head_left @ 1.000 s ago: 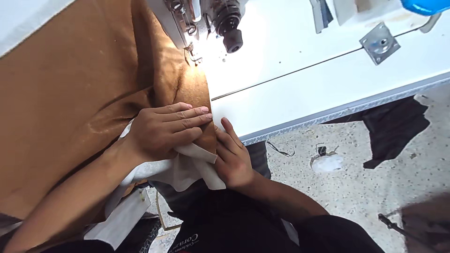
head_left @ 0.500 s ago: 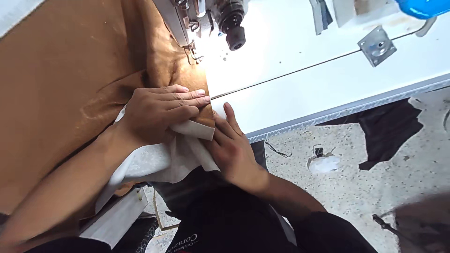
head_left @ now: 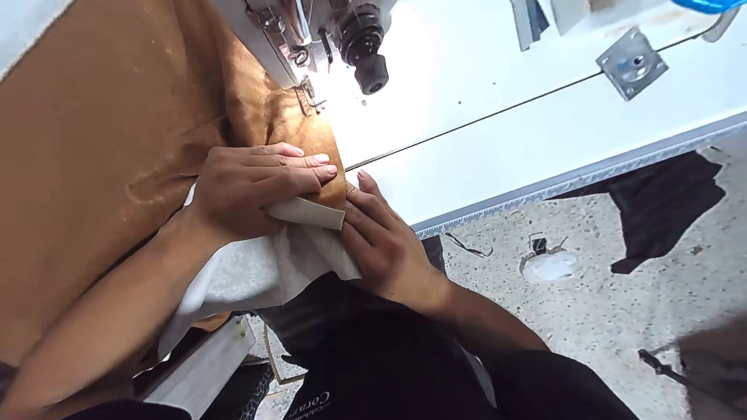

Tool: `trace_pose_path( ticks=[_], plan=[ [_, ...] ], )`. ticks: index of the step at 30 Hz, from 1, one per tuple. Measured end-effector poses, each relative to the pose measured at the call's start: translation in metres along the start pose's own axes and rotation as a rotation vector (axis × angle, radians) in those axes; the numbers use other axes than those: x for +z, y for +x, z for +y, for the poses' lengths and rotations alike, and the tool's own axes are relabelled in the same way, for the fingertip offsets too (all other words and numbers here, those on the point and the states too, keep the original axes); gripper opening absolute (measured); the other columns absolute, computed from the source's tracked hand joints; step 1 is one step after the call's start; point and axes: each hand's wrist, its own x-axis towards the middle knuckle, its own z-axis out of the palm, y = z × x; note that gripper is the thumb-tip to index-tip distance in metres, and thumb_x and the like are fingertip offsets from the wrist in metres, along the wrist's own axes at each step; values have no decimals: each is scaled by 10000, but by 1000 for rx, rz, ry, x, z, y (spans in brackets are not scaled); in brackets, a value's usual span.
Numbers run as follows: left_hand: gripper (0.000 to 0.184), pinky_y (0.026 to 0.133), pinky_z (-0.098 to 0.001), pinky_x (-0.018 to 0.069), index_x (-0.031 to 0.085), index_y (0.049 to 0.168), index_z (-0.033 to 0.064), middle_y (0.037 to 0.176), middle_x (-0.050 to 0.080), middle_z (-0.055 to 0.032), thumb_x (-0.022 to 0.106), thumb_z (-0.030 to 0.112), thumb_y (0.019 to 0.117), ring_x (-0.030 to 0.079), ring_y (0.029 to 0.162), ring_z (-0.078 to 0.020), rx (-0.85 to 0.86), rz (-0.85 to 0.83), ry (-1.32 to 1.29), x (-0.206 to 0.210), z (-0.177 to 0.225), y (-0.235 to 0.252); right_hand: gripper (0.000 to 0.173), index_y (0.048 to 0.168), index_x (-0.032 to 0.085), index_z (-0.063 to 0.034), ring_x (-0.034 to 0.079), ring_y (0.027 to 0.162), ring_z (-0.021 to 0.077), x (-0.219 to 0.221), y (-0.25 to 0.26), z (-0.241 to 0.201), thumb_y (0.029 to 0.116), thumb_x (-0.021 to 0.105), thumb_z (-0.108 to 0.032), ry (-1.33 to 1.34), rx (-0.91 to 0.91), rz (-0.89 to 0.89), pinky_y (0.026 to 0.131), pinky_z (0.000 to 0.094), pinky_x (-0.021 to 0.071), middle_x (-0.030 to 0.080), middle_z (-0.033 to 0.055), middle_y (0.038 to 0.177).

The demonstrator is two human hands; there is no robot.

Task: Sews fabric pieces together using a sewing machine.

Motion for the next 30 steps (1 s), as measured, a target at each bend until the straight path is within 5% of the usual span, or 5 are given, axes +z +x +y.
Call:
trace_pose_path(
  ticks=[17,23,27,30],
  plan=[
    [247,1095,-455,514,767,1119,66,1152,768,-120,578,126,972,715,1157,-280,-44,-4,72,-7,-26,4,301,1178,710,23,457,1449,346,-2,17,-1,932,606,-114,-139,83,-106,1268,527,235,628,197,1398],
    [247,1107,-457,505,763,1145,87,1178,764,-103,573,113,990,702,1186,-284,-17,-11,151,-9,-25,5,256,1140,724,7,503,1414,341,1,16,5,934,619,-103,-122,51,-17,1253,490,300,666,179,1344],
    [171,1073,-481,527,780,983,23,1118,771,-147,619,75,958,710,1152,-315,-5,13,-40,-7,-19,5,284,1236,708,-1,603,1317,304,2,0,10,983,583,-30,-4,-76,101,1217,502,378,712,146,1279],
    [139,1112,-501,499,758,915,15,1135,768,-134,630,61,943,704,1171,-291,-58,-44,-76,-9,-2,6,246,1190,724,-4,644,1258,296,-1,-6,12,986,589,-13,54,-92,122,1207,520,387,739,136,1211]
  ],
)
